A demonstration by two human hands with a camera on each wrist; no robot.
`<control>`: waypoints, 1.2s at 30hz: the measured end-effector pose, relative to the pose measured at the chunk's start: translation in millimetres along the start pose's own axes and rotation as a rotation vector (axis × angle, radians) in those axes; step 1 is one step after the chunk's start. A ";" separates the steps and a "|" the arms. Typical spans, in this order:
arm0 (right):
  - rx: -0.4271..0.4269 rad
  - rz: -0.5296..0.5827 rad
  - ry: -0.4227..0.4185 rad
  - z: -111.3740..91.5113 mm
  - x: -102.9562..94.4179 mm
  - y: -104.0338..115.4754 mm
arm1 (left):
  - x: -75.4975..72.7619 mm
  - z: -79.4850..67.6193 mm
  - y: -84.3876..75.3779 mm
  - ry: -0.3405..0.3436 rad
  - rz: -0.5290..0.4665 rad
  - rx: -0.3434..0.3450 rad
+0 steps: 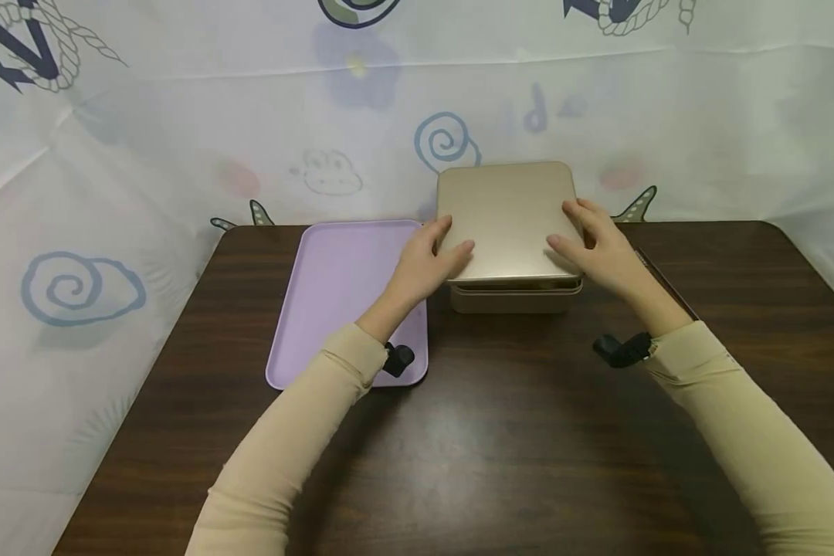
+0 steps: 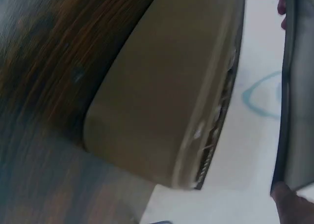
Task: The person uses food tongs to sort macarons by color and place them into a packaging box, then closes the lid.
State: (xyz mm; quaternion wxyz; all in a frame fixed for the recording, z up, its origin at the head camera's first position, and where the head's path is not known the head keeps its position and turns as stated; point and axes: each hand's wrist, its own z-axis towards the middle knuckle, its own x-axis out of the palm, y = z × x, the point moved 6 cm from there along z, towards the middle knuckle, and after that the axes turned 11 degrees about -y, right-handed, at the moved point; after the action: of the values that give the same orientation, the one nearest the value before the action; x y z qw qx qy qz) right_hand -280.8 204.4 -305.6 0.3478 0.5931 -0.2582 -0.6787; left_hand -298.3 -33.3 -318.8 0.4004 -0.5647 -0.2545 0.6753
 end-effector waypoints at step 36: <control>0.075 -0.069 0.220 12.2 27.6 -62.6 | 53.8 -1.3 33.3 0.190 0.097 -0.084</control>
State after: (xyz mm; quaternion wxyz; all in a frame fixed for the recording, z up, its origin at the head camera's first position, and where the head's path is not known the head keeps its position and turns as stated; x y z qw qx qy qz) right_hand -304.7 221.2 -368.7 0.3282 0.6850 -0.2231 -0.6110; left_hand -307.7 -7.2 -375.6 0.3654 -0.6541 -0.2159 0.6261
